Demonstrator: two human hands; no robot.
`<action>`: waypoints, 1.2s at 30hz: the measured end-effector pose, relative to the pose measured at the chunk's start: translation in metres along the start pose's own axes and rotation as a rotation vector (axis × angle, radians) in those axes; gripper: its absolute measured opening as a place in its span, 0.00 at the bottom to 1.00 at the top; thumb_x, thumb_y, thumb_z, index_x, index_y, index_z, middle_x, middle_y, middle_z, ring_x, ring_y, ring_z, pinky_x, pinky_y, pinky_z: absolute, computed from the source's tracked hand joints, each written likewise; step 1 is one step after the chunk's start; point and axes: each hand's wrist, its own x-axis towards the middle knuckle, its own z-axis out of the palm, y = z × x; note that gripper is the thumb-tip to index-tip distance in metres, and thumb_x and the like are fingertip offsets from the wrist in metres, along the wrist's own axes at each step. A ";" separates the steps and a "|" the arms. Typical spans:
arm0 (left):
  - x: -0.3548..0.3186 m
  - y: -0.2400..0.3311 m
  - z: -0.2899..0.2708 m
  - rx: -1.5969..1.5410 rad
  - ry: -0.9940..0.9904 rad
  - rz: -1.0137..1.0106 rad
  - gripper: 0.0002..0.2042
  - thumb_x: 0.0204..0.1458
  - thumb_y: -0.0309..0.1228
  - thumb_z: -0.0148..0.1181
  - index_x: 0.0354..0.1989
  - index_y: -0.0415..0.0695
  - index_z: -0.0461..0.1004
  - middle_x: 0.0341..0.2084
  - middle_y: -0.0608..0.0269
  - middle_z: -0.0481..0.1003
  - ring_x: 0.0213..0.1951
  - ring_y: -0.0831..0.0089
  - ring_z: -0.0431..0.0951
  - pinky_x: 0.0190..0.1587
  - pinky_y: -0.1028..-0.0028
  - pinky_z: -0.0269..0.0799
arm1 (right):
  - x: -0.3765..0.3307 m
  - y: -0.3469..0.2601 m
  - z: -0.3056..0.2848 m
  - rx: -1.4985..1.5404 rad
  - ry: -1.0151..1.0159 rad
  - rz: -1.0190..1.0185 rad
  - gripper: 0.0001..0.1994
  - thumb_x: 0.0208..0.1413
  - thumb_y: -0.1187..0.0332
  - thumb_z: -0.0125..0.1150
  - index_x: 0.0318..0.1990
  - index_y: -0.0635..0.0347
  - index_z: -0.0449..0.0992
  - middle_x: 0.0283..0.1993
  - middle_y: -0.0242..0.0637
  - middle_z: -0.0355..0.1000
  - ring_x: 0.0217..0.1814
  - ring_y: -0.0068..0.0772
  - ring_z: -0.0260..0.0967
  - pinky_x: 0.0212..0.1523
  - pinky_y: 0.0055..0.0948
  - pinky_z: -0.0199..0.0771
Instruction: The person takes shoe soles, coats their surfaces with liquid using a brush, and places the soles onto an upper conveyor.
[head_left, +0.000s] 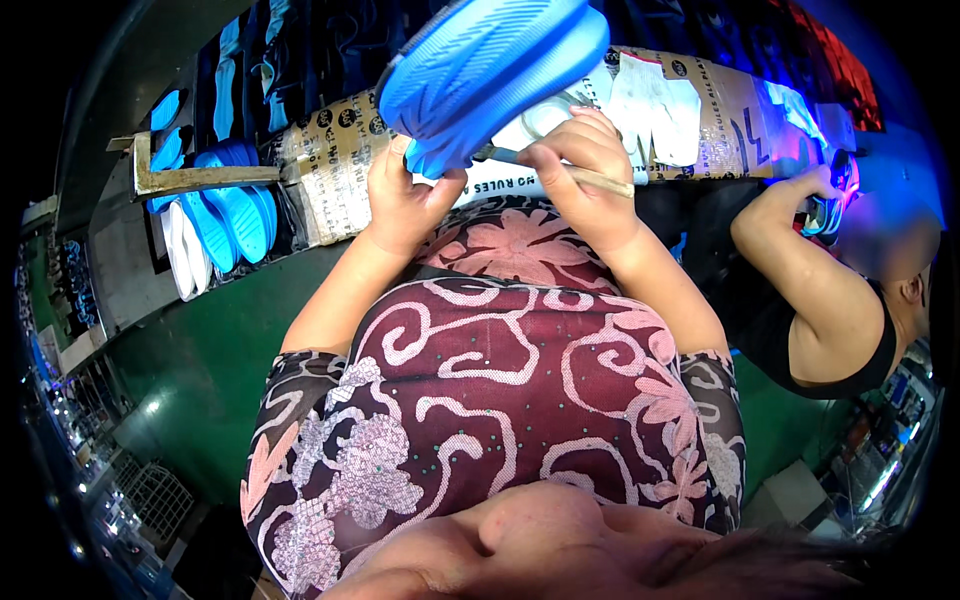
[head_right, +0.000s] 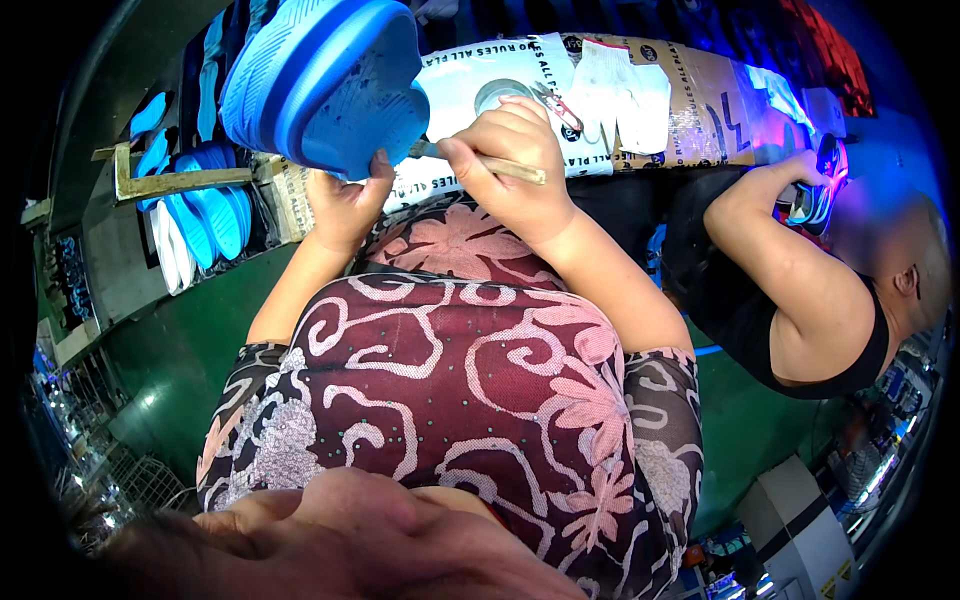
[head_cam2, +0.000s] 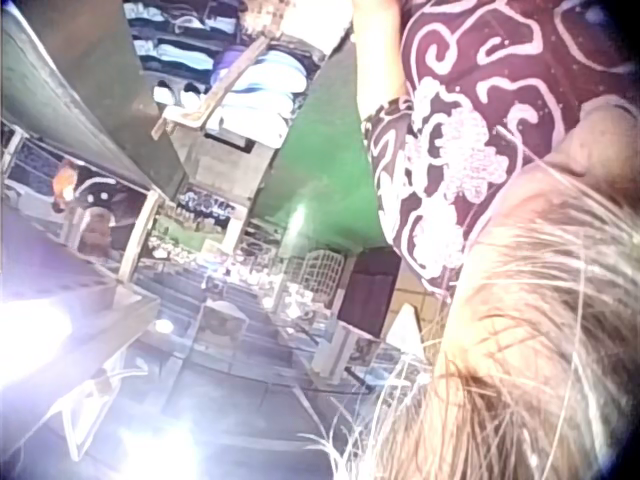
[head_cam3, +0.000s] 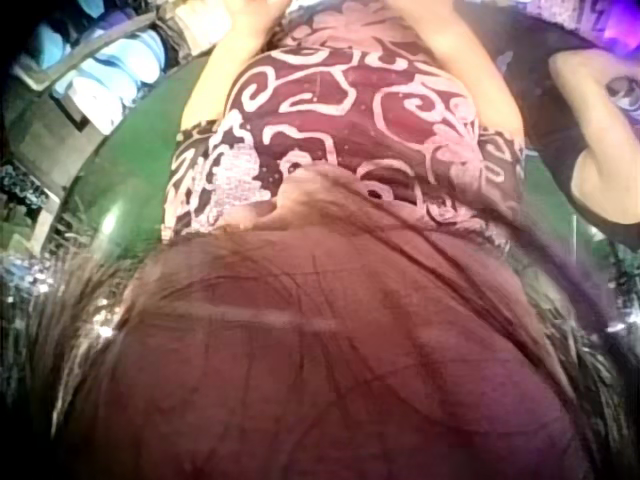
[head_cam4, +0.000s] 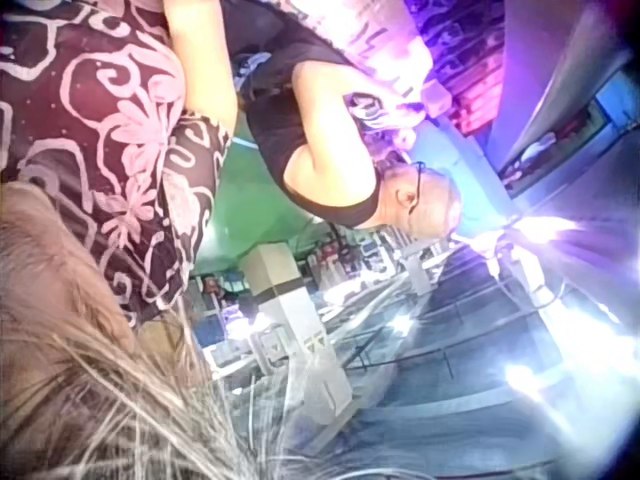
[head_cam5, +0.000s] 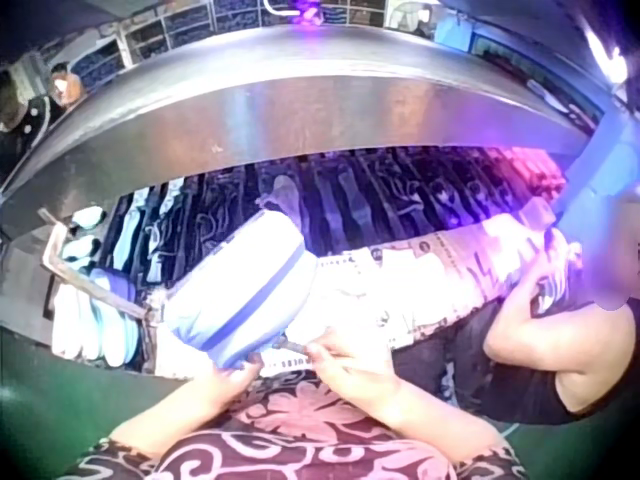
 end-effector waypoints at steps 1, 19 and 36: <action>0.003 0.003 0.001 -0.020 0.016 0.004 0.25 0.34 0.20 0.62 0.45 0.41 0.64 0.27 0.57 0.74 0.28 0.63 0.76 0.31 0.73 0.70 | 0.000 0.001 0.000 -0.050 -0.045 -0.033 0.09 0.47 0.66 0.57 0.19 0.58 0.74 0.18 0.30 0.67 0.23 0.32 0.63 0.37 0.30 0.58; 0.091 0.074 -0.038 -0.906 -0.603 -0.717 0.38 0.38 0.33 0.63 0.57 0.34 0.51 0.46 0.52 0.66 0.44 0.68 0.71 0.46 0.70 0.68 | -0.057 0.021 -0.068 -0.035 0.323 0.280 0.14 0.56 0.70 0.48 0.22 0.66 0.73 0.21 0.38 0.67 0.24 0.27 0.65 0.27 0.25 0.64; 0.250 0.149 0.142 -1.414 -0.711 -0.190 0.24 0.51 0.33 0.56 0.54 0.37 0.58 0.34 0.52 0.72 0.38 0.66 0.74 0.41 0.74 0.71 | -0.090 0.032 -0.052 0.204 0.508 0.540 0.13 0.57 0.68 0.49 0.24 0.67 0.73 0.22 0.35 0.69 0.23 0.22 0.64 0.27 0.22 0.64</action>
